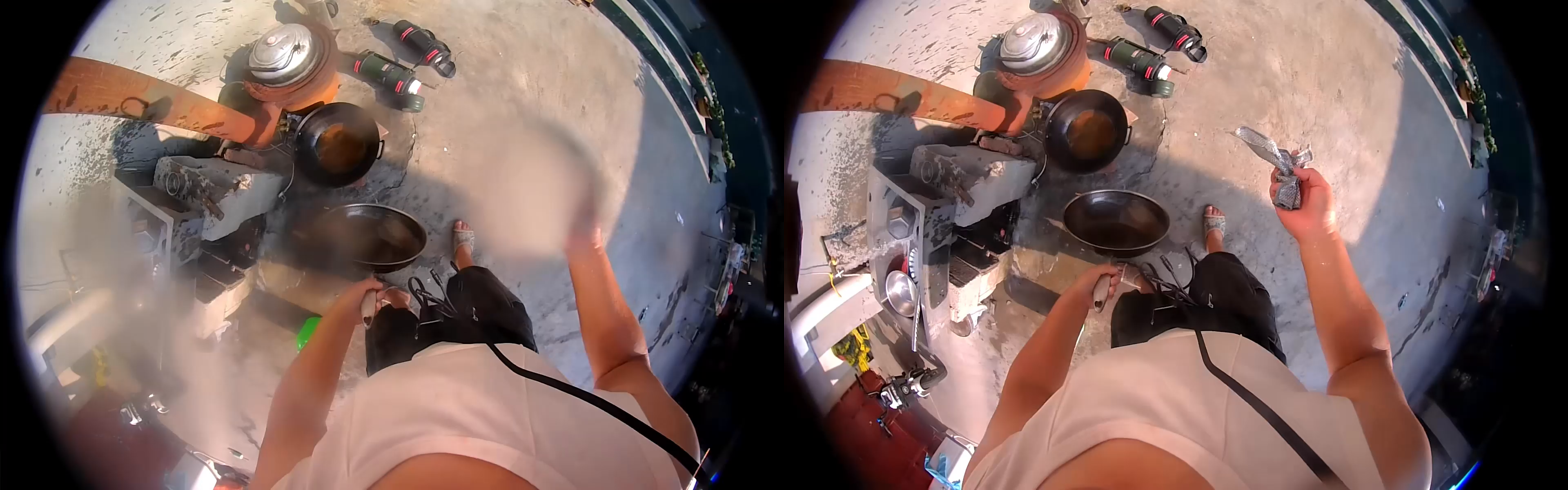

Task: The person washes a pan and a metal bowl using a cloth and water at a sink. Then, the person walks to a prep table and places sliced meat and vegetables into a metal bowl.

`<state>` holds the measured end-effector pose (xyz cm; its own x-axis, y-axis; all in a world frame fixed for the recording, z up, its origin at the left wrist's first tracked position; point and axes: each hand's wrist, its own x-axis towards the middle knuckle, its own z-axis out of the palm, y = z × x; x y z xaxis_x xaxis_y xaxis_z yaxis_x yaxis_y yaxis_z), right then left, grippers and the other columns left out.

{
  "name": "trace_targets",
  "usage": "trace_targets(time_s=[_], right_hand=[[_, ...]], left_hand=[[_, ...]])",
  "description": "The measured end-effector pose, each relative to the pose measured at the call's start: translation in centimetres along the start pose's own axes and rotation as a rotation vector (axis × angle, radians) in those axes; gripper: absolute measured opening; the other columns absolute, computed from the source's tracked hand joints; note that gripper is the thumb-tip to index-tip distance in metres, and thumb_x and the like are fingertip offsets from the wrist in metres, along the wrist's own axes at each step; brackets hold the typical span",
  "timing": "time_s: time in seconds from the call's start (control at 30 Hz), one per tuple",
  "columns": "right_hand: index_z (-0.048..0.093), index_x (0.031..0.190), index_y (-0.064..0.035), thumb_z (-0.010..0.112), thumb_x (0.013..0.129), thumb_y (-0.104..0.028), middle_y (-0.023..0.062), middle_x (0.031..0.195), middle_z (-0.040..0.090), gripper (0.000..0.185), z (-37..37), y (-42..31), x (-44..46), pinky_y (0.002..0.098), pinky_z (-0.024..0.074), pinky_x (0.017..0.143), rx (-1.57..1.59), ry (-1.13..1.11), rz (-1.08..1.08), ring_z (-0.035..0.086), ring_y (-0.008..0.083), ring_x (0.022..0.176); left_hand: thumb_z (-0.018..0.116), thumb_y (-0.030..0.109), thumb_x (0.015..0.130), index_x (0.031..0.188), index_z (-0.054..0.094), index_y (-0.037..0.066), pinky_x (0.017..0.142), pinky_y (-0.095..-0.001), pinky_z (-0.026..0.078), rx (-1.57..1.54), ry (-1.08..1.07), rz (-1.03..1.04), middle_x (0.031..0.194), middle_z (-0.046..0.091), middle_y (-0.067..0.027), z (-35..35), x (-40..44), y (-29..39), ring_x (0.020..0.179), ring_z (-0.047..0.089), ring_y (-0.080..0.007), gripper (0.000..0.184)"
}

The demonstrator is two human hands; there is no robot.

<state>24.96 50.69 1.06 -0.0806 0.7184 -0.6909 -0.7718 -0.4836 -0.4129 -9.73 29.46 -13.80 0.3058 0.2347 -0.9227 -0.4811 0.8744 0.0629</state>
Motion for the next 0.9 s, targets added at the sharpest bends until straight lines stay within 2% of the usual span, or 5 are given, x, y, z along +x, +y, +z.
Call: trace_targets(time_s=[0.23, 0.43, 0.57, 0.73, 0.9], right_hand=[[0.053, 0.107, -0.0083, 0.047, 0.080, -0.004, 0.0107, 0.101, 0.055, 0.027, -11.8, -6.9, 3.9, 0.0299, 0.0447, 0.064, 0.054, 0.225, -0.017, 0.053, 0.0230, 0.085], [0.056, 0.106, -0.0123, 0.048, 0.080, -0.007, 0.0093, 0.099, 0.057, 0.027, -19.0, -10.1, 7.3, 0.0310, 0.0446, 0.064, 0.122, 0.372, 0.006, 0.054, 0.0222, 0.087], [0.056, 0.106, -0.0123, 0.050, 0.085, -0.011, 0.0081, 0.098, 0.058, 0.022, -21.1, -9.7, 9.0, 0.0325, 0.0462, 0.068, 0.105, 0.475, -0.027, 0.055, 0.0232, 0.087], [0.054, 0.107, -0.0126, 0.050, 0.087, -0.015, 0.0072, 0.091, 0.058, 0.020, -22.2, -8.0, 10.4, 0.0337, 0.0473, 0.071, 0.080, 0.415, -0.010, 0.057, 0.0242, 0.083], [0.052, 0.103, -0.0107, 0.049, 0.081, -0.006, 0.0087, 0.090, 0.056, 0.023, -18.0, -4.9, 10.8, 0.0309, 0.0462, 0.068, 0.126, 0.398, 0.043, 0.055, 0.0226, 0.085]], left_hand=[[0.057, 0.017, 0.083, 0.080, 0.048, 0.011, 0.045, -0.0269, 0.044, 0.120, -0.113, -0.052, 0.064, 0.054, -0.0024, 12.2, 19.6, 8.3, 0.052, 0.053, -0.0140, 0.011], [0.056, 0.023, 0.087, 0.083, 0.048, 0.012, 0.045, -0.0251, 0.040, 0.250, -0.142, 0.132, 0.068, 0.054, 0.0003, 20.4, 35.8, 13.7, 0.054, 0.052, -0.0119, 0.014], [0.056, 0.038, 0.089, 0.089, 0.051, 0.013, 0.046, -0.0261, 0.039, 0.245, -0.137, 0.211, 0.069, 0.053, 0.0014, 21.7, 44.1, 15.3, 0.054, 0.051, -0.0112, 0.025], [0.056, 0.037, 0.089, 0.097, 0.053, 0.013, 0.046, -0.0286, 0.042, 0.353, 0.032, 0.257, 0.073, 0.054, -0.0003, 20.2, 47.9, 13.6, 0.053, 0.050, -0.0119, 0.026], [0.059, 0.028, 0.086, 0.105, 0.055, 0.012, 0.049, -0.0306, 0.047, 0.408, 0.229, 0.138, 0.076, 0.057, -0.0024, 13.1, 42.0, 7.7, 0.053, 0.052, -0.0123, 0.026]])
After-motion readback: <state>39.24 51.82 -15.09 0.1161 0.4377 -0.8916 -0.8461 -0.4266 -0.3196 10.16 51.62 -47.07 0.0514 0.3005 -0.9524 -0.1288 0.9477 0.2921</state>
